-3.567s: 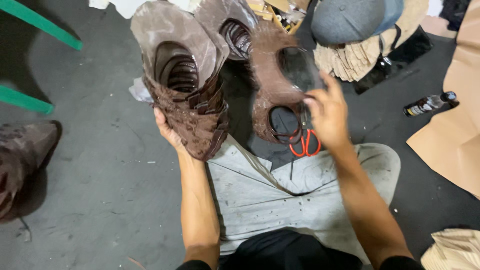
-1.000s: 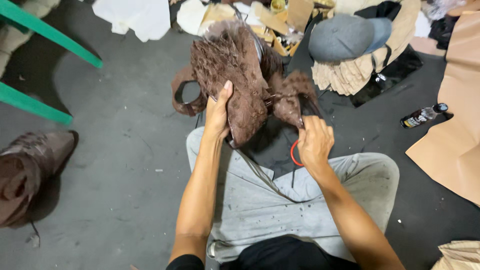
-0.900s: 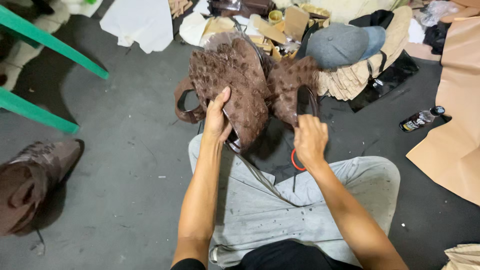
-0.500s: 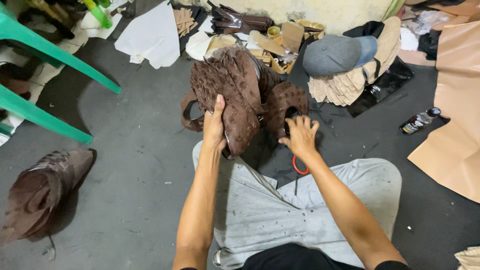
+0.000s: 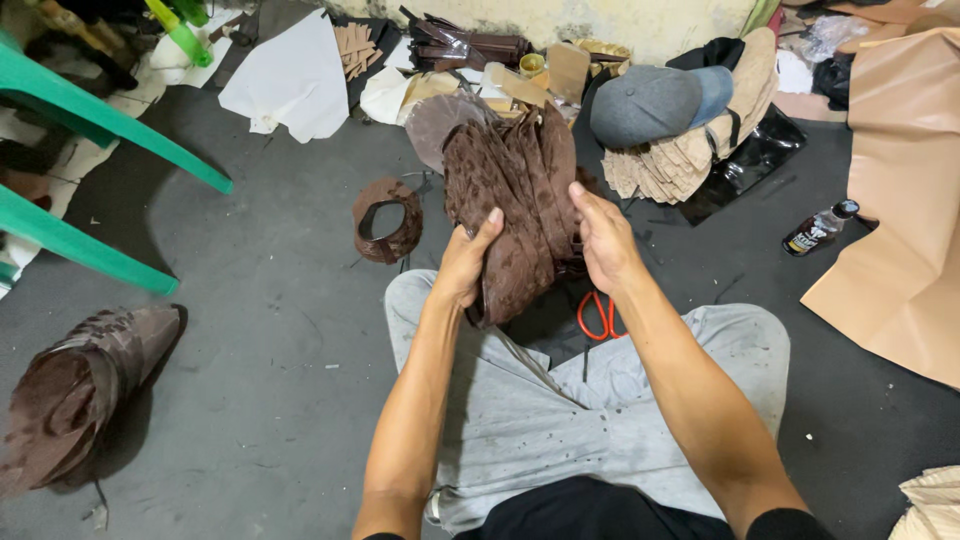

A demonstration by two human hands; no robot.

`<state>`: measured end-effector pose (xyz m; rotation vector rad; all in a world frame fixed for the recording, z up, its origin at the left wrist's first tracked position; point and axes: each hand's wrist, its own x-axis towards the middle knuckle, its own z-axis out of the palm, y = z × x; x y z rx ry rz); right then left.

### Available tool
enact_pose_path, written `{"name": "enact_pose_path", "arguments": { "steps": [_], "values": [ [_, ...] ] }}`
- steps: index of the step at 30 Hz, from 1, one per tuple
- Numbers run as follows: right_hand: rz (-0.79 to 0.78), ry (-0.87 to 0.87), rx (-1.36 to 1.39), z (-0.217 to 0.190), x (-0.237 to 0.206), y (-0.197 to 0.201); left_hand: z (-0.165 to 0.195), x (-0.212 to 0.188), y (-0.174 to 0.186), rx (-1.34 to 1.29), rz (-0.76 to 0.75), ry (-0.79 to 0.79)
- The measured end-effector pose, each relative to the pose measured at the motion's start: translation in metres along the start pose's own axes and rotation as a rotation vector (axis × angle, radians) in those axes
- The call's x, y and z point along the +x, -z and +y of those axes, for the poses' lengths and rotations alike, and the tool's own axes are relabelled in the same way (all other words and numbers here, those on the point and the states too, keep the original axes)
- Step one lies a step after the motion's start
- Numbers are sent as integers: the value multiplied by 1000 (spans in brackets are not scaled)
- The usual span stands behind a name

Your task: The person sits on the floor of a workshop surrounded by brown decorated shoe upper components. They pick up the fringed upper pieces one at a time, turn them over in their hands, and stack or arrange them in piles on the floor, occasionally setting pieces aside.

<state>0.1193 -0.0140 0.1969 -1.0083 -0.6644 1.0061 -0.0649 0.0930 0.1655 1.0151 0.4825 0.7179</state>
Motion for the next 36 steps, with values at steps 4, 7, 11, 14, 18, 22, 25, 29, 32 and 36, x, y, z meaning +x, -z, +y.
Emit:
{"name": "enact_pose_path", "arguments": {
  "steps": [4, 7, 11, 14, 18, 22, 25, 29, 32, 36],
  "values": [
    [27, 50, -137, 3, -4, 4, 2, -4, 2, 61, 32, -6],
    [-88, 184, 57, 1, -3, 7, 6, -5, 1, -54, 26, -19],
    [-66, 271, 195, -16, -3, 18, 16, -14, 0, -149, 11, -88],
    [-87, 309, 254, -46, -7, 38, 30, -20, -3, -264, 39, -91],
    [-165, 289, 357, -67, -7, 59, 51, -23, -8, -468, 19, -102],
    [-189, 234, 473, -40, 7, 88, 59, -22, -9, -152, 183, -129],
    [-141, 191, 594, 17, 17, 122, 52, -16, -11, -11, 239, -150],
    [336, 37, 616, 114, 20, 145, 44, -2, -5, -12, 206, -131],
    [467, -185, 226, 153, -5, 139, 32, 5, 4, 9, 286, -82],
    [506, 152, -568, 158, -34, 110, 15, 13, 22, 46, 368, -50]
  ]
}}
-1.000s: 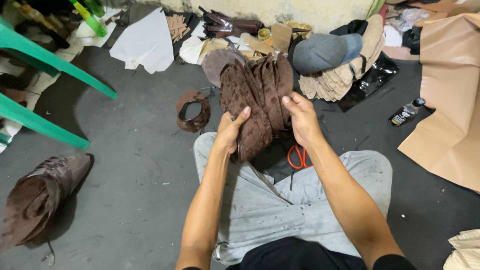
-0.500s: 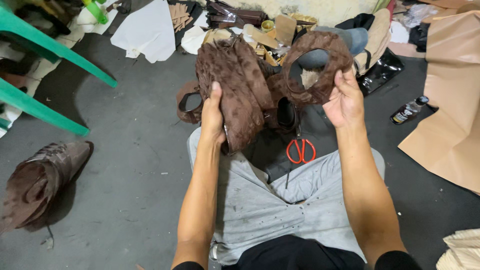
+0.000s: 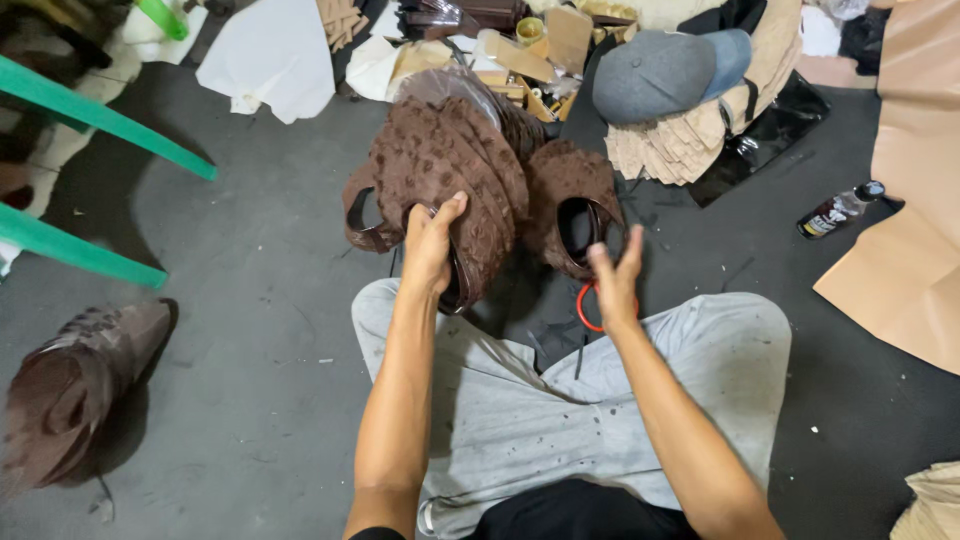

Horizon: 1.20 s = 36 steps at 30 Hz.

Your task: The person sits on the floor of a workshop surrounded by brown decorated shoe upper components. They pick up the fringed upper pieces one at a time, turn them over in their hands, and stack or arrange them in piles on the floor, occasionally setting pieces aside.

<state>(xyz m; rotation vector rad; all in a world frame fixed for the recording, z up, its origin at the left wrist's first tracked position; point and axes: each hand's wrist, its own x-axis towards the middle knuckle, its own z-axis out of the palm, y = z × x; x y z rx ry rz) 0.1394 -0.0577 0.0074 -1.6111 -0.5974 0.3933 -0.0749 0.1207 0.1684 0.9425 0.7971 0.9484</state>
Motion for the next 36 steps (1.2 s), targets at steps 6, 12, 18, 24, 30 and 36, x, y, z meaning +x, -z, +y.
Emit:
{"name": "enact_pose_path", "arguments": {
  "steps": [6, 12, 18, 24, 30, 36],
  "values": [
    [-120, 523, -706, -47, -25, -2, -19, 6, 15, 75, 99, -112],
    [-135, 393, -823, -50, -25, -12, -15, -3, 25, -58, 88, -80],
    [-117, 451, -688, -46, -2, -26, -11, -4, 29, -162, -66, -168],
    [-95, 197, -782, -50, 21, -15, -30, 8, 51, -219, -12, -191],
    [-49, 181, -740, -40, 36, -3, -40, 19, 56, -311, 73, -206],
    [-33, 303, -825, -41, 31, -11, -24, 7, 44, -256, -53, -185]
  ]
}}
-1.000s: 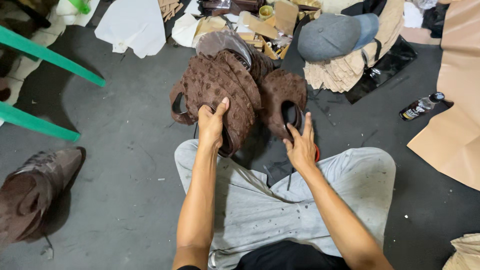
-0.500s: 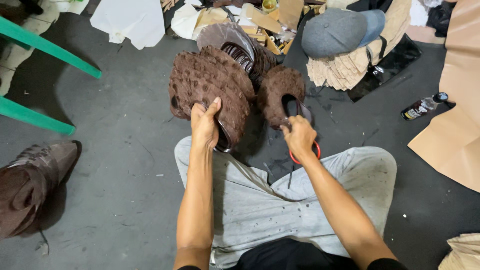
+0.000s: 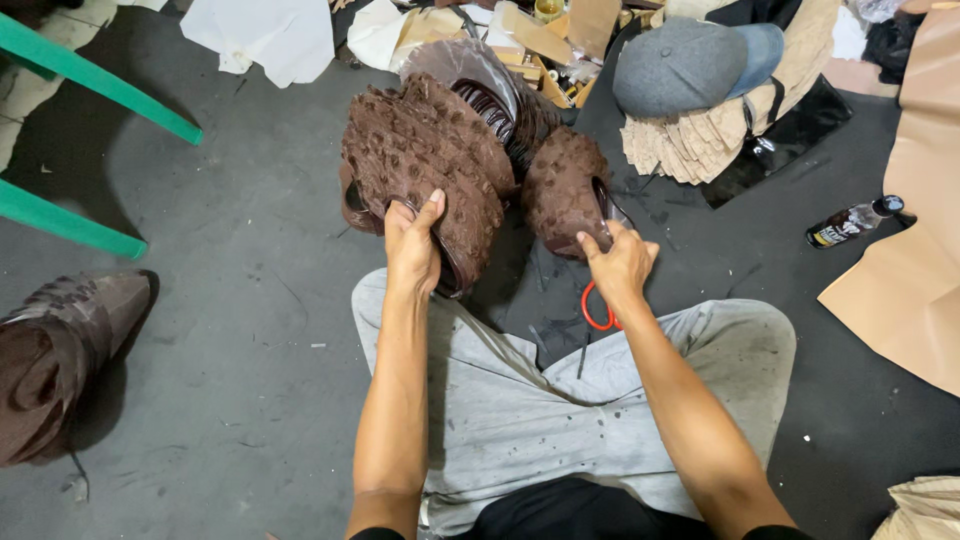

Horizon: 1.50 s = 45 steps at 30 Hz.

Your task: The person sits on the floor of a workshop surrounded by brown decorated shoe upper components. They pick up the fringed upper pieces one at a time, turn them over in their hands, and stack or arrange them in piles on the floor, occasionally setting pieces aside.

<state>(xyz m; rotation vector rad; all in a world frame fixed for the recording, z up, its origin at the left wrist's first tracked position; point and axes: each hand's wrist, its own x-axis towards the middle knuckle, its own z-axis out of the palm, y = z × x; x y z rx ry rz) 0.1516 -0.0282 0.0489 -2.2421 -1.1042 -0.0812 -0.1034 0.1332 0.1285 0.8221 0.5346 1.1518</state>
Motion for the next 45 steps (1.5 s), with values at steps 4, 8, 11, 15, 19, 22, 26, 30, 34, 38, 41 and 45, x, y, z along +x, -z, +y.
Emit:
{"name": "enact_pose_path", "arguments": {
  "steps": [4, 8, 11, 15, 19, 22, 26, 30, 34, 38, 41, 45],
  "values": [
    [-47, 121, -169, -17, -5, -6, 6, -4, -8, 0, -14, -2],
    [45, 371, -18, -21, -9, -26, 8, -8, -13, 12, -30, 3],
    [31, 333, 52, -11, -5, -42, 10, -11, -14, 16, -40, 4],
    [-123, 4, 612, 13, 9, -32, 15, -13, -6, 34, -24, 5],
    [-180, -216, 1107, 20, 8, 12, 11, -14, 1, 34, -33, 8],
    [-198, -245, 1299, 12, 10, 40, 5, -10, -3, 36, -42, 14],
    [-130, 30, 791, 10, 16, 52, 4, -11, -10, 36, -80, 25],
    [-110, 506, 96, 19, 20, 21, 7, -14, -19, 55, -111, 12],
    [-339, 618, -101, 22, 9, -9, 13, -18, -25, 18, -86, 40],
    [-228, 578, -116, 6, 1, 6, 22, -24, -19, 15, -51, 56],
    [40, 560, -79, -21, 1, 33, 18, -23, -19, 36, -80, 60],
    [4, 345, 419, -50, 7, 57, 3, -24, -23, 72, -109, 52]
  ]
}}
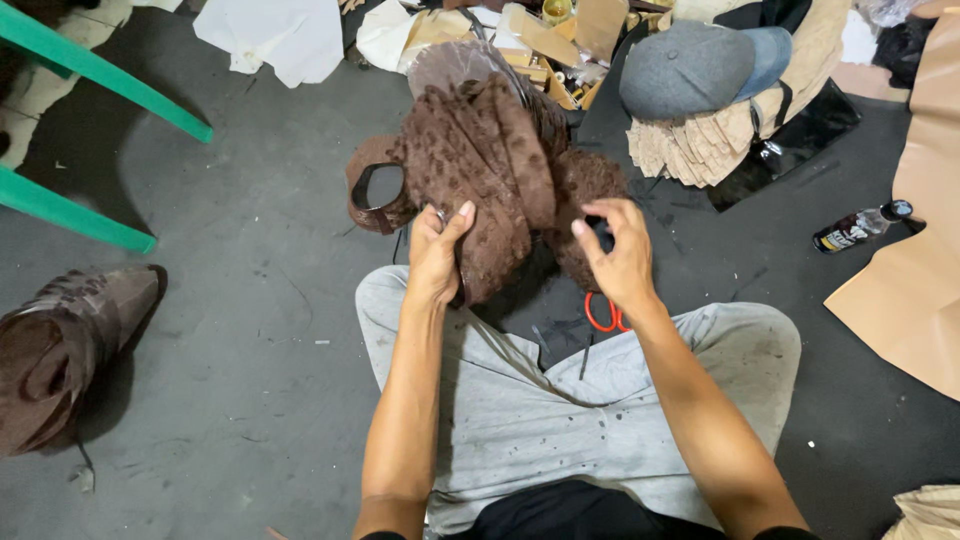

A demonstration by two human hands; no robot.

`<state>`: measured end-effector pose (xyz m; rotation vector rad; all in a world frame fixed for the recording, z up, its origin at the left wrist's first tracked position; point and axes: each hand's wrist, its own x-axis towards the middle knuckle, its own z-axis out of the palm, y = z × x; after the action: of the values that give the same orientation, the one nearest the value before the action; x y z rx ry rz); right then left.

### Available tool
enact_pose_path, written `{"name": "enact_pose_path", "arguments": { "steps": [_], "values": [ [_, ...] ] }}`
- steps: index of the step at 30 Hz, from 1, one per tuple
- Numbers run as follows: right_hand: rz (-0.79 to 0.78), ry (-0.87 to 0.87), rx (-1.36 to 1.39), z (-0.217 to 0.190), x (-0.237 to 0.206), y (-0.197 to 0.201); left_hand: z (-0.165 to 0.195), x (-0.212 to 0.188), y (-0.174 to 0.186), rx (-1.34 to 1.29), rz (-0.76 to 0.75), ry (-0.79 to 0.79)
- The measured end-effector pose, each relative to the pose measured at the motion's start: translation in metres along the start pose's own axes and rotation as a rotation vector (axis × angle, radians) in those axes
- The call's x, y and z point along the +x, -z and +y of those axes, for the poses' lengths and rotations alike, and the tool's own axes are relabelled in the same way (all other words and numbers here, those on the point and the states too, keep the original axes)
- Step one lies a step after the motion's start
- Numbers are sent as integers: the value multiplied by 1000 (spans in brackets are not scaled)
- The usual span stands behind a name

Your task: The person sits on the floor of a workshop surrounded by brown decorated shoe upper components. They pick up the fringed upper pieces one at a time, turn them over in their hands, and stack or arrange them in piles on the floor, occasionally setting pieces aside.

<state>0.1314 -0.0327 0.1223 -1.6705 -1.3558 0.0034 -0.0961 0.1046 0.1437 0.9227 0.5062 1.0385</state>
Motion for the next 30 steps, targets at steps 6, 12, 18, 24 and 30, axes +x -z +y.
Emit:
{"name": "enact_pose_path", "arguments": {
  "steps": [6, 12, 18, 24, 30],
  "values": [
    [-33, -458, 708, 2, 18, -12, -20, 0, -14, -36, -88, 144],
    [85, -409, 1070, 7, 19, 5, -14, -1, -17, -100, -111, 140],
    [64, -384, 984, 10, 18, 4, -10, -9, -31, -95, -191, 219],
    [-165, -481, 1099, 7, 19, 3, -16, -13, -37, -65, -195, 194],
    [-300, -687, 1401, -7, 39, 4, -17, -12, -34, 103, -244, 161]
  ]
}}
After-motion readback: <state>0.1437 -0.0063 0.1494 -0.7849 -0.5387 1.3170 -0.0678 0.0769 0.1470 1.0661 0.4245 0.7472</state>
